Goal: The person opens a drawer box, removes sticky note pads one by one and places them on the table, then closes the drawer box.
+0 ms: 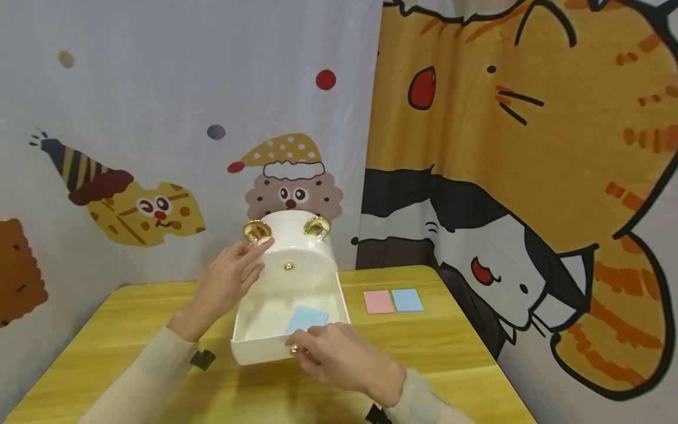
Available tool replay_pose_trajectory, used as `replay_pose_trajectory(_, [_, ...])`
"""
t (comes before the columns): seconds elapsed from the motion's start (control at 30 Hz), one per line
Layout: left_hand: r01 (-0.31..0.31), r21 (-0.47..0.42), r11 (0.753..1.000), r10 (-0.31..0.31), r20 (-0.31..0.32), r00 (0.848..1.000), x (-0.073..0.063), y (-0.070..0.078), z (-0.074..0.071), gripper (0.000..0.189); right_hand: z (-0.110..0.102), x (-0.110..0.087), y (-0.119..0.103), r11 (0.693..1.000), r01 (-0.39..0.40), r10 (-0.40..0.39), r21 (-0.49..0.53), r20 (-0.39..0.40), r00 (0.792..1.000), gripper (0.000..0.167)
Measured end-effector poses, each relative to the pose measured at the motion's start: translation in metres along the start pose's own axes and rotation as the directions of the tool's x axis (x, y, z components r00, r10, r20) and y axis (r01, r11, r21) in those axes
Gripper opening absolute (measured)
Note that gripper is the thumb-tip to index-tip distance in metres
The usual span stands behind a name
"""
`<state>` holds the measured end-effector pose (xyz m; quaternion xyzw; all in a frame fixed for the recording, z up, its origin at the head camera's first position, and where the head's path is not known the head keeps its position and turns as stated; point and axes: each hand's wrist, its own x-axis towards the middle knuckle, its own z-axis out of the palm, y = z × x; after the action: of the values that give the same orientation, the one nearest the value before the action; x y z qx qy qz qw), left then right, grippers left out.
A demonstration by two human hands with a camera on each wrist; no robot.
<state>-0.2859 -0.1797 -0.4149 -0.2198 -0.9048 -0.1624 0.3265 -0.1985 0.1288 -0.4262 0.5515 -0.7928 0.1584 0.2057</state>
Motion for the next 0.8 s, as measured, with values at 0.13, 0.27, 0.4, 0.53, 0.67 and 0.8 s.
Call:
replay_pose_trajectory(0.13, [-0.005,0.001,1.0,0.005,-0.017,1.0,-0.002,-0.001,0.0,0.063,-0.004,0.003,-0.001,1.0,-0.007,0.007,0.022,0.002,1.0,0.029])
replay_pose_trajectory(0.27, [-0.003,0.006,1.0,0.003,-0.023,1.0,-0.003,-0.001,0.0,0.064,-0.008,0.006,0.0,1.0,0.005,-0.005,0.013,-0.025,1.0,0.029])
replay_pose_trajectory(0.4, [0.006,0.014,1.0,-0.006,-0.013,1.0,-0.004,-0.001,0.001,0.064,-0.011,0.009,0.0,1.0,0.025,-0.026,-0.011,-0.059,0.998,0.03])
replay_pose_trajectory(0.53, [0.014,0.014,1.0,-0.014,-0.001,1.0,-0.003,-0.001,0.002,0.064,-0.015,0.012,0.0,1.0,0.032,-0.032,-0.002,-0.071,0.997,0.028])
replay_pose_trajectory(0.67, [0.016,0.019,1.0,-0.016,-0.001,1.0,-0.002,-0.001,0.002,0.064,-0.019,0.016,0.002,0.999,0.04,-0.039,0.006,-0.072,0.997,0.027])
replay_pose_trajectory(0.8, [0.013,0.026,1.0,-0.013,-0.005,1.0,-0.002,-0.002,0.002,0.065,-0.022,0.02,0.005,0.999,0.05,-0.049,0.014,-0.07,0.996,0.027])
